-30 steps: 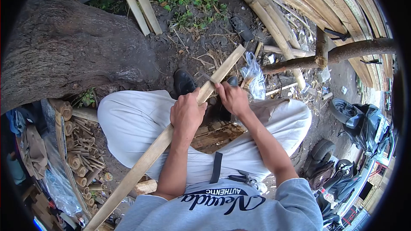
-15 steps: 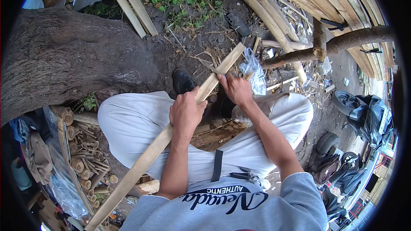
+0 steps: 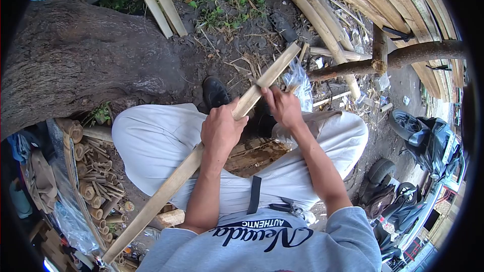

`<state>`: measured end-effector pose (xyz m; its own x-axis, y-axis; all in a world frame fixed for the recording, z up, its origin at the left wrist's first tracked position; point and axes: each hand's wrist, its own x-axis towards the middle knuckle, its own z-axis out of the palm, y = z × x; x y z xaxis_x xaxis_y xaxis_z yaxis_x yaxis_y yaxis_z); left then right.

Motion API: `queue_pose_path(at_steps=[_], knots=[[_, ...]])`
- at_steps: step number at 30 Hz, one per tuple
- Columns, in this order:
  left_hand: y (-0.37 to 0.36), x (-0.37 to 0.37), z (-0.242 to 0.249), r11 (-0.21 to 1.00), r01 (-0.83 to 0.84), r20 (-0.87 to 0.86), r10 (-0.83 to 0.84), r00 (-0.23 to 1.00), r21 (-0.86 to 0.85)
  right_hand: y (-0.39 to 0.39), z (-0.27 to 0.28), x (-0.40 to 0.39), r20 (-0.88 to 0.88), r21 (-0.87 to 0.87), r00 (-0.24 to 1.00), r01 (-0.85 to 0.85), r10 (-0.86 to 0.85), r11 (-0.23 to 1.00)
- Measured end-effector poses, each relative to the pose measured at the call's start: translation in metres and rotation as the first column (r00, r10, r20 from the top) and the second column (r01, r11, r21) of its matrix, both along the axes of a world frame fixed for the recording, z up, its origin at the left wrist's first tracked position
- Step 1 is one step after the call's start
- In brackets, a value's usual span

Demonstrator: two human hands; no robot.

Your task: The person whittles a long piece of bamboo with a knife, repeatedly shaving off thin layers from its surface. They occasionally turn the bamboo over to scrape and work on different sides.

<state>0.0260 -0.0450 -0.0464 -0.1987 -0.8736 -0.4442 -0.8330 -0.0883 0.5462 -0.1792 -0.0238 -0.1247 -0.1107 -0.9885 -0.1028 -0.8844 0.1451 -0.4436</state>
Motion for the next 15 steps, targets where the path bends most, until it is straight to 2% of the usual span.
queue_pose_path(at_steps=[1, 2, 4, 5, 6, 8, 9, 11, 12, 15], knots=[[0.000, 0.003, -0.002, 1.000, -0.014, 0.006, 0.014, 1.000, -0.018, 0.009, -0.001, 0.008, 0.017, 0.004, 0.996, -0.090, 0.090, 0.996], [0.000, 0.006, -0.003, 0.999, -0.025, 0.012, 0.025, 1.000, -0.037, 0.010, -0.006, 0.010, 0.027, 0.009, 0.996, -0.087, 0.087, 0.996], [-0.005, 0.009, -0.001, 0.999, -0.040, 0.035, 0.039, 0.999, 0.025, 0.012, -0.015, 0.007, -0.051, 0.066, 0.999, 0.020, -0.017, 0.998], [-0.007, 0.010, 0.001, 0.995, -0.061, 0.047, 0.057, 0.997, 0.080, 0.005, -0.019, -0.004, -0.002, 0.014, 0.995, 0.101, -0.101, 0.995], [-0.006, 0.009, 0.003, 0.995, -0.054, 0.047, 0.050, 0.998, 0.083, -0.005, -0.029, -0.020, -0.035, 0.054, 0.986, 0.163, -0.162, 0.985], [-0.007, 0.007, 0.005, 0.997, -0.029, 0.038, 0.027, 0.999, 0.074, -0.016, -0.030, -0.040, -0.047, 0.008, 0.972, 0.233, -0.232, 0.972], [-0.007, 0.006, 0.006, 0.997, -0.034, 0.035, 0.031, 0.999, 0.072, -0.016, -0.026, -0.039, -0.049, 0.006, 0.973, 0.228, -0.228, 0.974], [-0.007, 0.005, 0.007, 0.999, -0.030, -0.097, 0.032, 0.995, 0.025, -0.010, -0.007, -0.027, 0.127, -0.019, 0.970, 0.209, -0.205, 0.978], [-0.007, 0.005, 0.006, 0.999, -0.037, -0.093, 0.040, 0.995, 0.027, -0.002, 0.002, -0.016, 0.215, -0.017, 0.967, 0.144, -0.138, 0.989], [-0.010, 0.004, 0.002, 0.998, -0.045, -0.112, 0.049, 0.993, 0.037, 0.021, 0.007, 0.016, 0.275, -0.069, 0.961, -0.022, 0.041, 0.997]])
